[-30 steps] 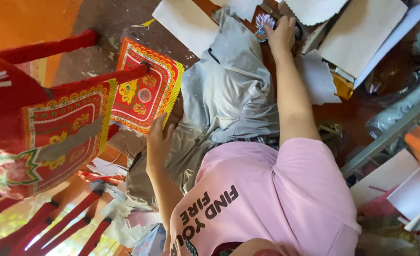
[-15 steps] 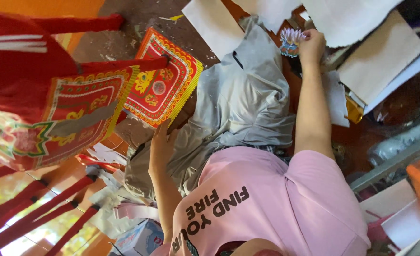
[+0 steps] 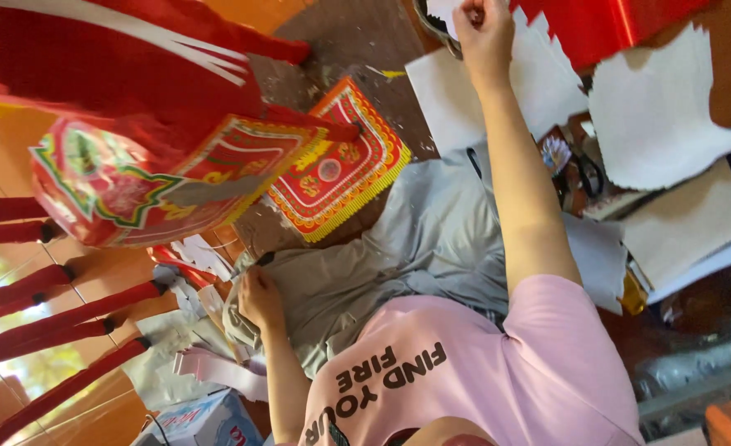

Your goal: The recorder is assembling and decorating a red papier-mâché sculpture by gluing paper pieces and strips onto the frame.

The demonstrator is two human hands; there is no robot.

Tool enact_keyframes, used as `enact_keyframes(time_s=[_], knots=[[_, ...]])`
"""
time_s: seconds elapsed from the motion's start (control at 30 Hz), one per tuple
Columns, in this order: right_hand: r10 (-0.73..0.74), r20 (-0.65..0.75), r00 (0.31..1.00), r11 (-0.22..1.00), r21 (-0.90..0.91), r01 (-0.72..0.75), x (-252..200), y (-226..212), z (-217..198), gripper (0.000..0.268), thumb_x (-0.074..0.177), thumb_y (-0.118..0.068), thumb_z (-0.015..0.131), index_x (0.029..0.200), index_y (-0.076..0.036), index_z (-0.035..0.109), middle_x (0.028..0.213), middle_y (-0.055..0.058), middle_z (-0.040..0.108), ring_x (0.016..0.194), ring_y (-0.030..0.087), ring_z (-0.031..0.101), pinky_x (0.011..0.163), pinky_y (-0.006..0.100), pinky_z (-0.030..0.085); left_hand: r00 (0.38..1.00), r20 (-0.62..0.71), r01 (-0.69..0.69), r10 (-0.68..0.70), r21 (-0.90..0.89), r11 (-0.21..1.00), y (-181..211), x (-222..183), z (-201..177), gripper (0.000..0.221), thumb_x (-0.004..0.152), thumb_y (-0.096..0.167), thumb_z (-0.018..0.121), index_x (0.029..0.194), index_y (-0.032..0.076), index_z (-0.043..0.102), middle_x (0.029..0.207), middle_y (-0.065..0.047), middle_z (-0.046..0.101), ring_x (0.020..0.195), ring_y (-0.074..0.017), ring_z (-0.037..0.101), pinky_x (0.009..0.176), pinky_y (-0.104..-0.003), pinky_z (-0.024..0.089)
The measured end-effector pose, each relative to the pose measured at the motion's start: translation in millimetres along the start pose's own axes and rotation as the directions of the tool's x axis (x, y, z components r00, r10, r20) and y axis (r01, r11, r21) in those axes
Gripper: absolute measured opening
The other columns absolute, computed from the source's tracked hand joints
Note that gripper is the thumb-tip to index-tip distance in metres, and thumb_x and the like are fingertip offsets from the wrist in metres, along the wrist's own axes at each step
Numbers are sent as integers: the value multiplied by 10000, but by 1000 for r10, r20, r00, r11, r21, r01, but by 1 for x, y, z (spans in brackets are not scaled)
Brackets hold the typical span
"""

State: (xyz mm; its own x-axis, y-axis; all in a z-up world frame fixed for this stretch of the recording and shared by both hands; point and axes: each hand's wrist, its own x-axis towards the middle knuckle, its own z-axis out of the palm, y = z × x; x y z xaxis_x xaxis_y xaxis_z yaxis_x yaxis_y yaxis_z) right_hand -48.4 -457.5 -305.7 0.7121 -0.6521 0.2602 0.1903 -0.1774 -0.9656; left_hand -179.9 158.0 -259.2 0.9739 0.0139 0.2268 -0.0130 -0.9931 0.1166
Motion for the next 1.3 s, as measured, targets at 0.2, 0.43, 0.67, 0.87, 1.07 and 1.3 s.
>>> enact_keyframes(time_s=[0.2, 0.43, 0.67, 0.87, 1.07, 1.3], knots=[[-261, 12, 965, 738, -642, 208, 41, 66, 45, 44, 906, 20, 658, 942, 17, 632, 975, 177, 667, 949, 387, 635, 812, 488, 512, 998, 10, 68, -68, -28, 997, 6, 3, 9, 146, 1014, 227, 636, 1060, 119, 723, 1060, -84, 747, 941, -317, 710, 782, -439, 559], [227, 51, 973, 620, -778, -104, 30, 77, 80, 76, 950, -70, 649, 936, -49, 721, 1028, 191, 701, 1029, 401, 652, 922, 502, 489, 993, 55, 104, -102, -44, 994, 9, 6, 12, 174, 1010, 239, 619, 1088, 135, 734, 1099, -80, 758, 978, -307, 717, 825, -431, 571], [447, 75, 892, 488, -856, -172, 30, 97, 95, 185, 1015, -90, 589, 1115, 5, 711, 1103, 240, 715, 1095, 391, 659, 1083, 528, 393, 981, 113, 160, -158, -9, 987, 10, 9, 16, 179, 1002, 267, 624, 1078, 151, 737, 1040, -96, 753, 950, -327, 710, 797, -450, 566], [153, 145, 977, 664, -748, 7, 18, 112, 93, 348, 964, 45, 489, 1268, 41, 656, 1185, 247, 698, 1153, 393, 627, 1170, 554, 226, 987, 69, 150, -148, -29, 988, 12, 11, 16, 177, 995, 263, 615, 1078, 156, 729, 1044, -103, 751, 931, -333, 707, 786, -454, 566], [178, 199, 964, 851, -524, -49, -1, 30, 65, 338, 1069, -83, 534, 1386, -41, 643, 1324, 185, 688, 1211, 330, 614, 1083, 474, 448, 984, 92, 161, -153, -86, 983, 13, 14, 17, 180, 992, 273, 619, 1063, 138, 715, 1002, -110, 744, 929, -350, 700, 779, -478, 551], [303, 507, 807, 574, 579, -579, -70, -108, 49, 207, 1078, -114, 555, 1236, -46, 671, 1238, 96, 715, 1163, 228, 694, 982, 366, 544, 992, 72, 125, -108, -315, 941, 47, 18, 14, 141, 973, 212, 651, 1067, 122, 704, 964, -145, 725, 864, -363, 701, 731, -469, 552]])
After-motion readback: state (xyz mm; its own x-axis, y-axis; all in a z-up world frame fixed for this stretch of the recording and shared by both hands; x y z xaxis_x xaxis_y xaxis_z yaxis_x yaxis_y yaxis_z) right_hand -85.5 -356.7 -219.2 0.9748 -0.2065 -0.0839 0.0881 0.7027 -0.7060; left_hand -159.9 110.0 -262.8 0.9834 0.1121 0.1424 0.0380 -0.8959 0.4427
